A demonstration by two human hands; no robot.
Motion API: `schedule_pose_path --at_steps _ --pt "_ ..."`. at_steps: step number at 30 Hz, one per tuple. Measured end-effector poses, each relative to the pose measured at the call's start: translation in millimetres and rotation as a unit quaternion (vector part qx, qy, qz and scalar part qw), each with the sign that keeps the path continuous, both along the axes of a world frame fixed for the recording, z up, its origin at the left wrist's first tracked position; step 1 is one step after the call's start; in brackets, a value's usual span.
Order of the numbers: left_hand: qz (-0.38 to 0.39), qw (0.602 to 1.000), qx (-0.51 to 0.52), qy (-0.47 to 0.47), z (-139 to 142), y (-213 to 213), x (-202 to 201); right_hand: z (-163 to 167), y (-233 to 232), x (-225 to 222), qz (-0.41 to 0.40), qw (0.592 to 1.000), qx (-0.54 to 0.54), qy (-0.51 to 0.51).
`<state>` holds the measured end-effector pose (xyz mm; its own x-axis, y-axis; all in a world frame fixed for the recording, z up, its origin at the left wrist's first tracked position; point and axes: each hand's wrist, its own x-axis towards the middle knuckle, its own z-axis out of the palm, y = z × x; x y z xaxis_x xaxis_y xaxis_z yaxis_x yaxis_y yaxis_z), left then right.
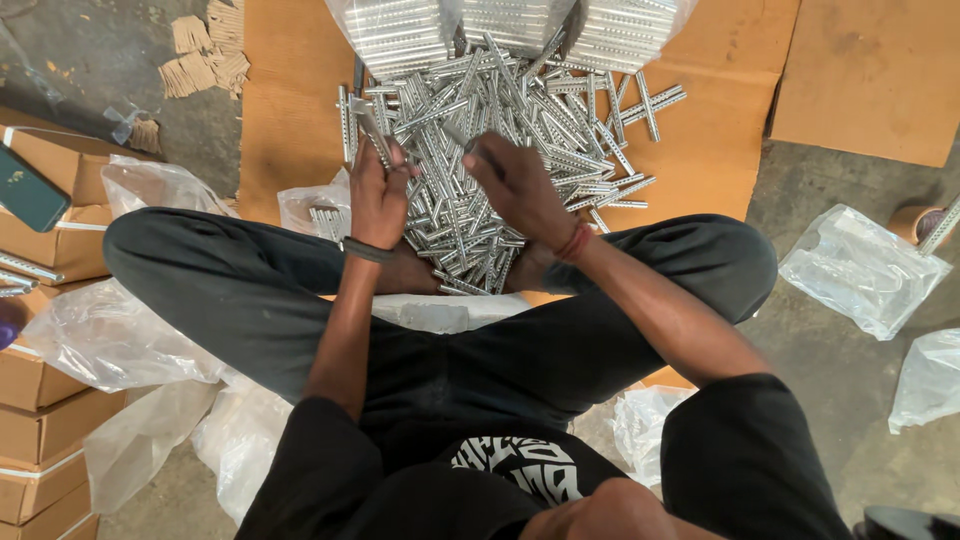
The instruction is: The person sits cross-legged on the floor and repeatedly picks up small metal rods from a large pile, briefly handling them before placing them into a separate stack. The person continues this repetitive sorting process throughout the clip.
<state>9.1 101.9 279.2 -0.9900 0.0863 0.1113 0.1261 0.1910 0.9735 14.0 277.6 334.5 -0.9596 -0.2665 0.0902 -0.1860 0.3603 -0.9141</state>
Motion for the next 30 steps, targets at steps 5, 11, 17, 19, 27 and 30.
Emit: schedule_pose_path --at_steps 5,11,17,19,27,30 --pt "0.029 0.977 -0.206 0.053 -2 1 4 17 12 -6 -0.013 0.994 0.064 0.084" --pt "0.007 0.968 -0.241 0.069 -1 2 7 24 14 -6 0.012 0.981 0.146 0.126" --pt "-0.012 0.936 -0.314 0.157 18 -4 5 21 28 -9 0.052 0.932 0.285 0.215" --pt "-0.011 0.912 -0.356 0.203 22 -4 4 15 27 -8 0.084 0.935 0.288 0.192" --pt "-0.047 0.868 -0.47 0.152 -13 0 -17 -14 31 -15 0.197 0.963 0.176 -0.053" --pt "-0.121 0.892 -0.407 0.151 -43 6 -32 -9 38 -17 0.167 0.953 0.252 0.033"
